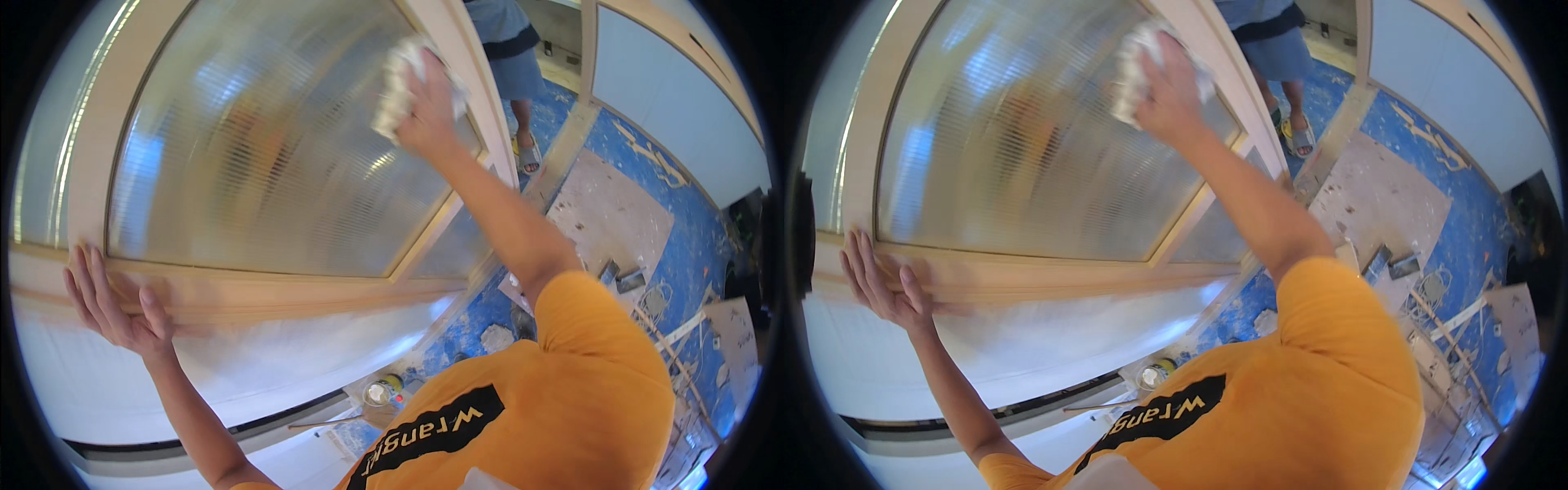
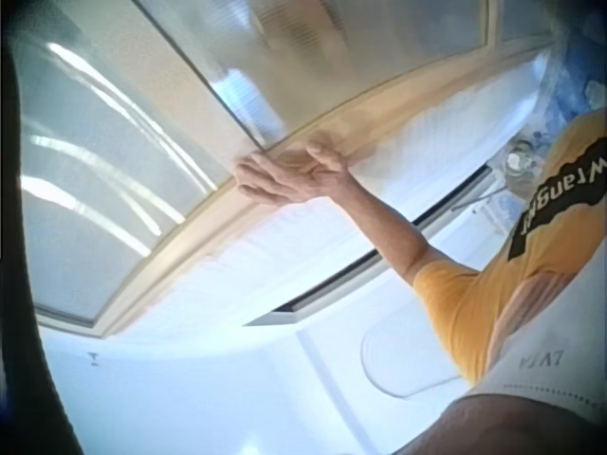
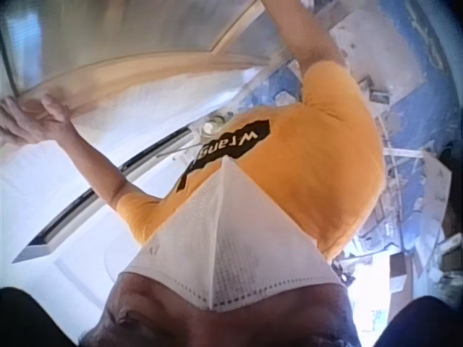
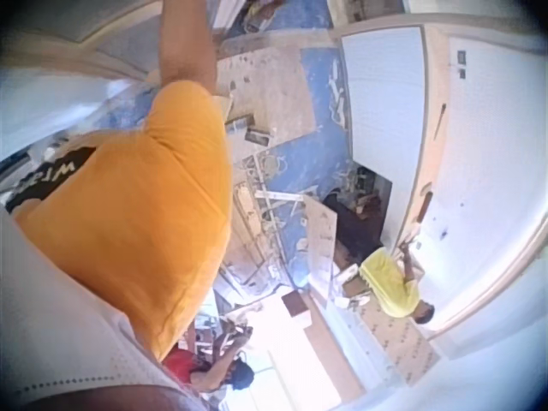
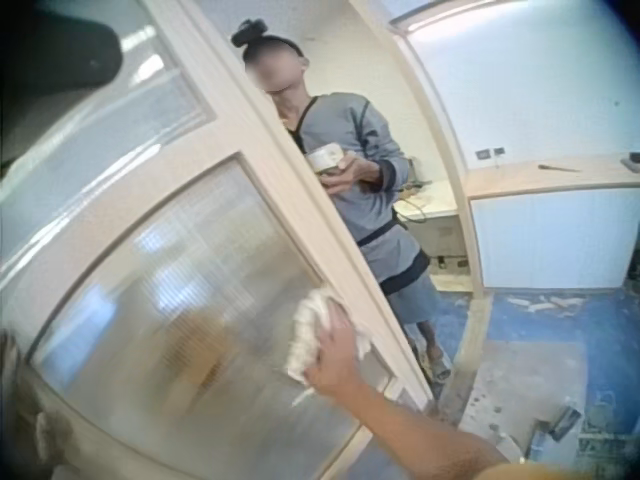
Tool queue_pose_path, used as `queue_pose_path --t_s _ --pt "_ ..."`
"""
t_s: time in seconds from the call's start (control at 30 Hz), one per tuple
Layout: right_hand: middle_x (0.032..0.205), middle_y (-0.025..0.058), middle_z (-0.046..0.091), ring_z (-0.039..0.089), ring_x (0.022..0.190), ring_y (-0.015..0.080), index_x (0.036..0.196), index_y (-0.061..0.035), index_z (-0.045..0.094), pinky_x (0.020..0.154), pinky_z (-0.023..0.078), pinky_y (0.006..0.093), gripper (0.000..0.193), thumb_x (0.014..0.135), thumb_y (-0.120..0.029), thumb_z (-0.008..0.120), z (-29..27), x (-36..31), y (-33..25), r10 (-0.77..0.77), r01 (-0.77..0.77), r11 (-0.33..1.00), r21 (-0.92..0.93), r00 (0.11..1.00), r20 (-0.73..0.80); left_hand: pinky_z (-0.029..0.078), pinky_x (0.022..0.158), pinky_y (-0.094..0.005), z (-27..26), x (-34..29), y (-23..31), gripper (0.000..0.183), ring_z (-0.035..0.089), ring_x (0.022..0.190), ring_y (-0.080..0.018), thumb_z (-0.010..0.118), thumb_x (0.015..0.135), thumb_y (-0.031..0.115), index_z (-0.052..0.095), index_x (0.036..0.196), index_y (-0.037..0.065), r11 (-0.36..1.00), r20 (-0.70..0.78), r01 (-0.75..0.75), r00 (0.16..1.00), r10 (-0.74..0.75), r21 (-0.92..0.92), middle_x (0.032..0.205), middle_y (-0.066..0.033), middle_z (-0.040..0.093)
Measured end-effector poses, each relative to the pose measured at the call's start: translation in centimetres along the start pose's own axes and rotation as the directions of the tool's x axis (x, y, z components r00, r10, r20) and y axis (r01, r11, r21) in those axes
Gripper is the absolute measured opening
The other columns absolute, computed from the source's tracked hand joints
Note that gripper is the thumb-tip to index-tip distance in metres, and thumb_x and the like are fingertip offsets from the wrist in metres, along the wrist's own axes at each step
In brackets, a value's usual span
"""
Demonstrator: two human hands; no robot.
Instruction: The person wipes the wooden frame of a door with a white cloth, focusing on the edges and corners. They use a sanding block to smooth the surface of the frame and then continue wiping with the cloth.
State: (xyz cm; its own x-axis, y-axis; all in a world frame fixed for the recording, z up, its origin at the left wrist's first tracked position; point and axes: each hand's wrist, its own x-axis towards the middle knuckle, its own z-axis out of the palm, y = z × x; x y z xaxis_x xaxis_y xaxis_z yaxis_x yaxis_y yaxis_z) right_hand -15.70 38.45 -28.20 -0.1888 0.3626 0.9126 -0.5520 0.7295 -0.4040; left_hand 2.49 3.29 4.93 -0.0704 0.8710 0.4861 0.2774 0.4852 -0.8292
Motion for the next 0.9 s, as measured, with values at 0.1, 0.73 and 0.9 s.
queue_pose_path --t_s 0.1,0.73,0.9 --pt "0.155 0.0269 0.045 0.045 0.141 0.0465 0.148 -0.0075 0.055 0.117 0.036 0.0599 0.059 0.094 -0.032 0.063 4.3 -1.3 -5.2 0.347 -0.404 0.909 -0.101 0.869 -0.352 0.035 0.122 -0.0519 0.2 0.3 0.3 0.052 0.055 0.139 -0.0346 0.047 0.108 0.035 0.057 0.143 -0.003 1.0 -0.025 0.015 1.0 -0.015 -0.001 0.145 -0.0162 0.062" --pt "0.159 -0.0031 0.051 0.057 0.137 0.0229 0.152 -0.0235 0.052 0.112 0.047 0.0439 0.057 0.096 -0.019 0.054 -1.2 -18.2 -10.7 -0.709 0.506 0.705 0.497 0.513 0.483 0.03 0.122 -0.0482 2.1 -3.3 4.4 0.046 0.058 0.13 -0.0278 0.044 0.107 0.042 0.069 0.132 0.014 0.971 0.17 -0.042 0.985 0.001 0.236 0.138 -0.005 0.068" --pt "0.16 0.0102 0.049 0.049 0.144 0.0319 0.141 -0.0125 0.061 0.115 0.044 0.042 0.043 0.099 -0.011 0.056 -10.6 -25.7 -7.9 -0.163 -0.191 0.93 0.314 0.552 0.818 0.035 0.118 -0.0598 2.3 -9.9 13.1 0.044 0.054 0.132 -0.0357 0.073 0.088 0.03 0.067 0.127 0.012 0.984 0.628 0.047 0.775 0.073 -0.173 0.133 -0.0106 0.063"
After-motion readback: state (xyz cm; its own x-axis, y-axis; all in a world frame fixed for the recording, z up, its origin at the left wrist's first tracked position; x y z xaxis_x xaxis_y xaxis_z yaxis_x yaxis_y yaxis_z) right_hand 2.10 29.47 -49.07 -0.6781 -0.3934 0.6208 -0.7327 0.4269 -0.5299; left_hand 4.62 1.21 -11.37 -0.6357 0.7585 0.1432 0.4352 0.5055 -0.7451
